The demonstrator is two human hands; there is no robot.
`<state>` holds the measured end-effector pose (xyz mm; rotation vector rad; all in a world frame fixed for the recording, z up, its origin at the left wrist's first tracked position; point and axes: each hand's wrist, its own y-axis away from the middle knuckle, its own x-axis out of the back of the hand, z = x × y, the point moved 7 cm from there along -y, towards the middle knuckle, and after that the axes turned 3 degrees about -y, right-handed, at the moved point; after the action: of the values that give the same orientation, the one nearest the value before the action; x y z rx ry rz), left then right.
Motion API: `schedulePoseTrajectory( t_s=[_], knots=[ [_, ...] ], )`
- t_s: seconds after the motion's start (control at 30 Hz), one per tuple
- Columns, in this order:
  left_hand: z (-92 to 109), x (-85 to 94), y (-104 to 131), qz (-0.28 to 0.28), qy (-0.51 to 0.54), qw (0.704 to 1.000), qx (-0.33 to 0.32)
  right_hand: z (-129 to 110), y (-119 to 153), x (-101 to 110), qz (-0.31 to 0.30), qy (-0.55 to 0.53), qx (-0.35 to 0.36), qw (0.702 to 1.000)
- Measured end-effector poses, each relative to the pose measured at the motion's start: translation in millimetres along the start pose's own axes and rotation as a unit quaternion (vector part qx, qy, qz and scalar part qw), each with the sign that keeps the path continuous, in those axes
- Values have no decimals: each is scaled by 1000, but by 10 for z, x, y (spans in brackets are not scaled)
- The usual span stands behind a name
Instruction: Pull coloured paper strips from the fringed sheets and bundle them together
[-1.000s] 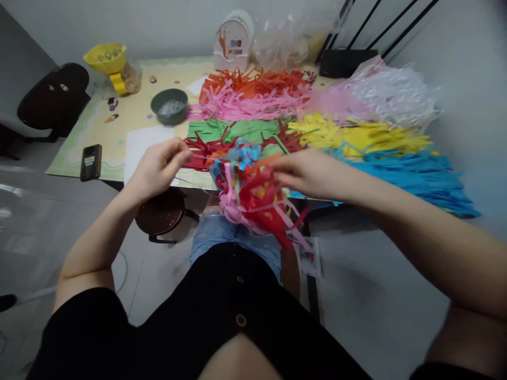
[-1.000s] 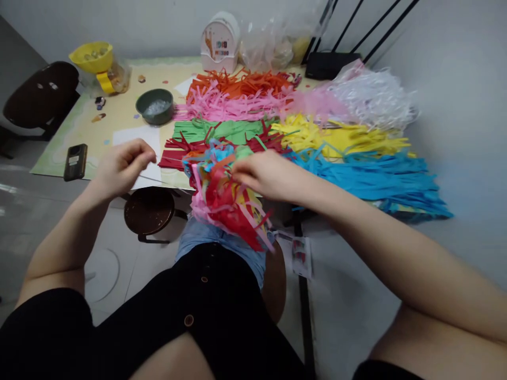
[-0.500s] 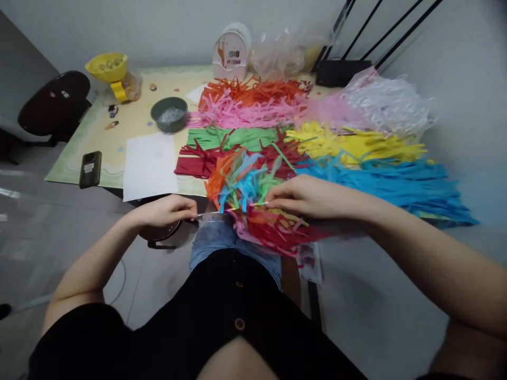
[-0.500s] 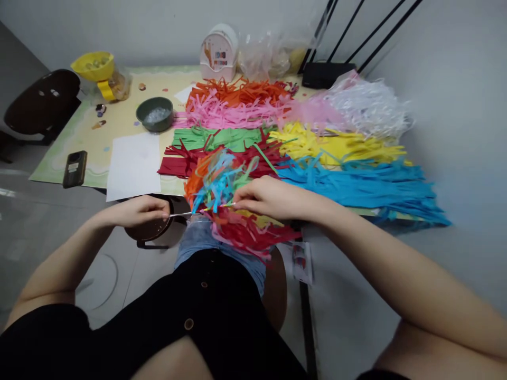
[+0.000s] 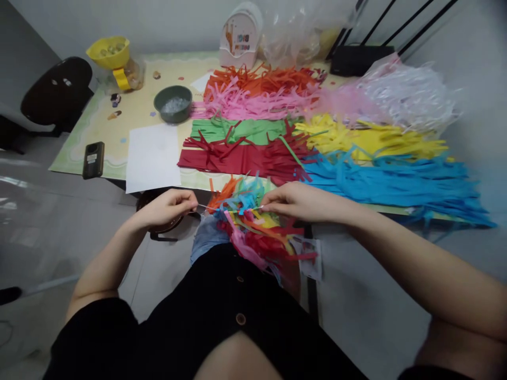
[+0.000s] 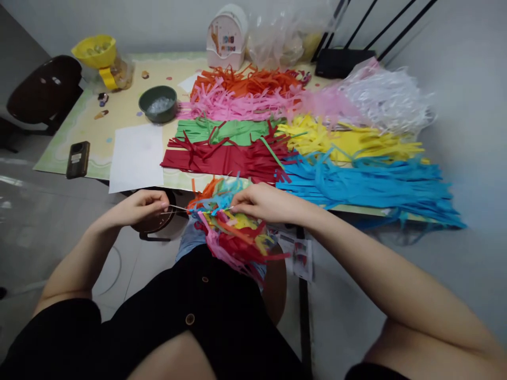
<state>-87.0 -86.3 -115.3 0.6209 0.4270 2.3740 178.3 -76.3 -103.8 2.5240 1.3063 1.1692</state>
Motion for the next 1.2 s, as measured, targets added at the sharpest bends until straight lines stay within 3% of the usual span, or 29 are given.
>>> schedulePoseTrajectory(
  t_s=[0.07,0.17,0.23,0.3,0.4,0.53,0.63,0.8,0.87,0.97,1.07,1.13,1.2],
  knots=[
    [-7,20,25,62,98,993,0,38,-10,30,32,-25,-11,999],
    [11,-119,122,158,254,953,-47,57,8,32,100,-107,-19,989],
    [38,-363,199,176,305,933,-76,34,3,-109,101,-212,-22,972],
    [55,-692,227,142,308,937,-85,-21,-44,-402,41,-336,-29,940],
    [0,-1064,171,111,225,963,-92,-79,-169,-869,-26,-478,-44,877],
    [-175,-1158,-10,178,19,978,-109,38,-378,-1136,55,-594,-46,801],
    [-257,-1144,-114,221,-91,964,-116,72,-478,-1165,75,-631,-38,771],
    [-156,-1172,-152,244,-247,927,-142,-28,-495,-953,128,-663,4,737],
    [-59,-1174,-109,234,-287,918,-145,-91,-489,-865,133,-651,23,747],
    [170,-1142,26,207,-336,903,-169,-116,-506,-746,137,-598,24,789],
    [478,-927,159,289,-334,864,-243,-147,-541,-621,116,-526,20,842],
    [595,-749,113,341,-284,845,-298,-237,-536,-493,98,-472,43,875],
    [609,-644,-106,303,-223,864,-334,-384,-487,-323,81,-407,82,906]
  ],
)
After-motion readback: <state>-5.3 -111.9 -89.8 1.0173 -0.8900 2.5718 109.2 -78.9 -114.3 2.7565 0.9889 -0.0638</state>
